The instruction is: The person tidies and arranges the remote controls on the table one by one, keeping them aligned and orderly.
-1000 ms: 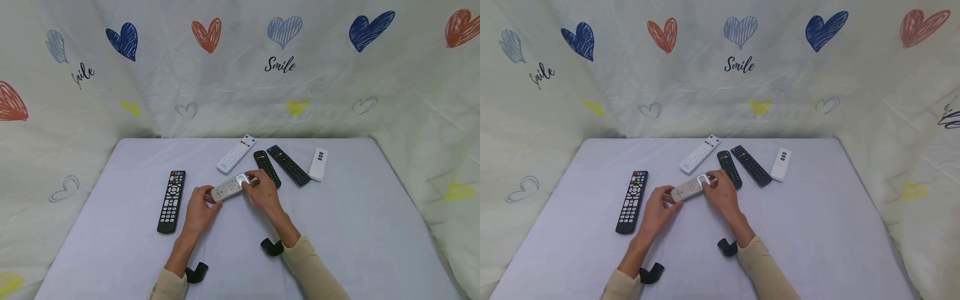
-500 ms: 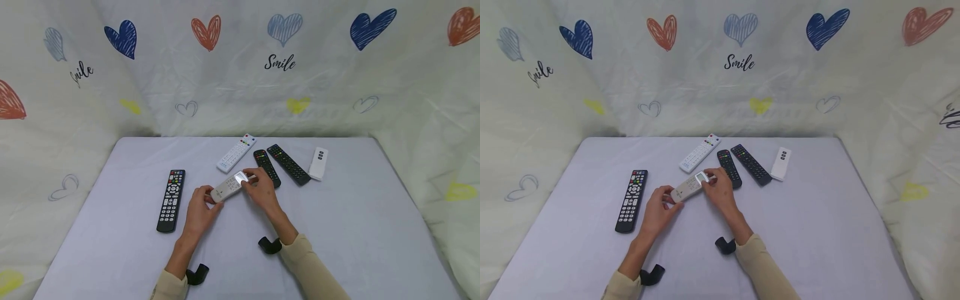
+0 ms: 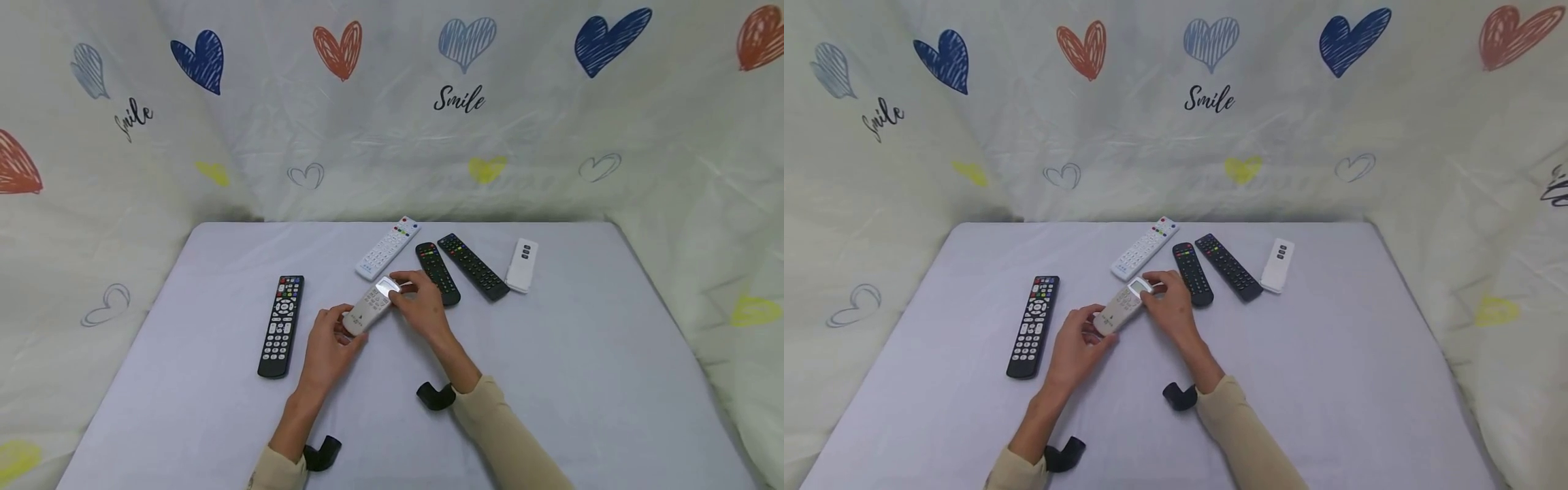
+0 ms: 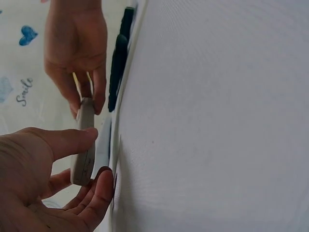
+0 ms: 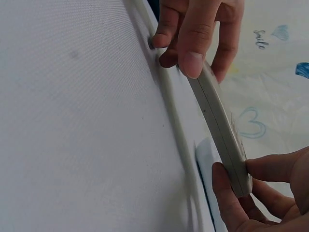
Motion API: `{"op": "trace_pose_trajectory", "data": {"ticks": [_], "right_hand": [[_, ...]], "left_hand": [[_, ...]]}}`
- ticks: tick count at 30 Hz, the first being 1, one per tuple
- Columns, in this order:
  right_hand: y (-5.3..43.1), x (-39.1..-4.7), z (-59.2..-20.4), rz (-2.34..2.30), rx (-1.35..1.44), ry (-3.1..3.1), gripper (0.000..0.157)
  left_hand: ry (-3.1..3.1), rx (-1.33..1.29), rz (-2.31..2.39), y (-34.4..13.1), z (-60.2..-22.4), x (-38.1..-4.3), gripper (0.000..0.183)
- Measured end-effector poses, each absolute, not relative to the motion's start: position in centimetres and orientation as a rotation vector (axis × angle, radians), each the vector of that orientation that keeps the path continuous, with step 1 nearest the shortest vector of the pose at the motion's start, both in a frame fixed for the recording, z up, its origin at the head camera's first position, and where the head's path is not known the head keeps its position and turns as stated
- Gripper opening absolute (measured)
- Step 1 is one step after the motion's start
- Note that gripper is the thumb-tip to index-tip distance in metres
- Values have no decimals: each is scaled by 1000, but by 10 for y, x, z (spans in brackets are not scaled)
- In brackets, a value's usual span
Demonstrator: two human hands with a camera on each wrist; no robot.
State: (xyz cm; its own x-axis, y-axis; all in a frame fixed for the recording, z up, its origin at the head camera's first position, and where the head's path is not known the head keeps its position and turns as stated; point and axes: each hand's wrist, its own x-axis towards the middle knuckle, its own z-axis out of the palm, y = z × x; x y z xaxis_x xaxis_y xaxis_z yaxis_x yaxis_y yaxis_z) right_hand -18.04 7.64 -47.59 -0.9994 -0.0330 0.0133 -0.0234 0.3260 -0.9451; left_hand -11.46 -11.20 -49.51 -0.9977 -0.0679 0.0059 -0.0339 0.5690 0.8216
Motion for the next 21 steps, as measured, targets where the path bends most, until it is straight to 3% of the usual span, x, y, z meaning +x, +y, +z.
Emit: {"op": "trace_pose_trajectory", "data": {"ticks": [21], "right_hand": [[60,-182,-471,-1822,-113,2502,31]], "left_hand": [[-2702,85,-1431,-114,-494,-100,63]]}}
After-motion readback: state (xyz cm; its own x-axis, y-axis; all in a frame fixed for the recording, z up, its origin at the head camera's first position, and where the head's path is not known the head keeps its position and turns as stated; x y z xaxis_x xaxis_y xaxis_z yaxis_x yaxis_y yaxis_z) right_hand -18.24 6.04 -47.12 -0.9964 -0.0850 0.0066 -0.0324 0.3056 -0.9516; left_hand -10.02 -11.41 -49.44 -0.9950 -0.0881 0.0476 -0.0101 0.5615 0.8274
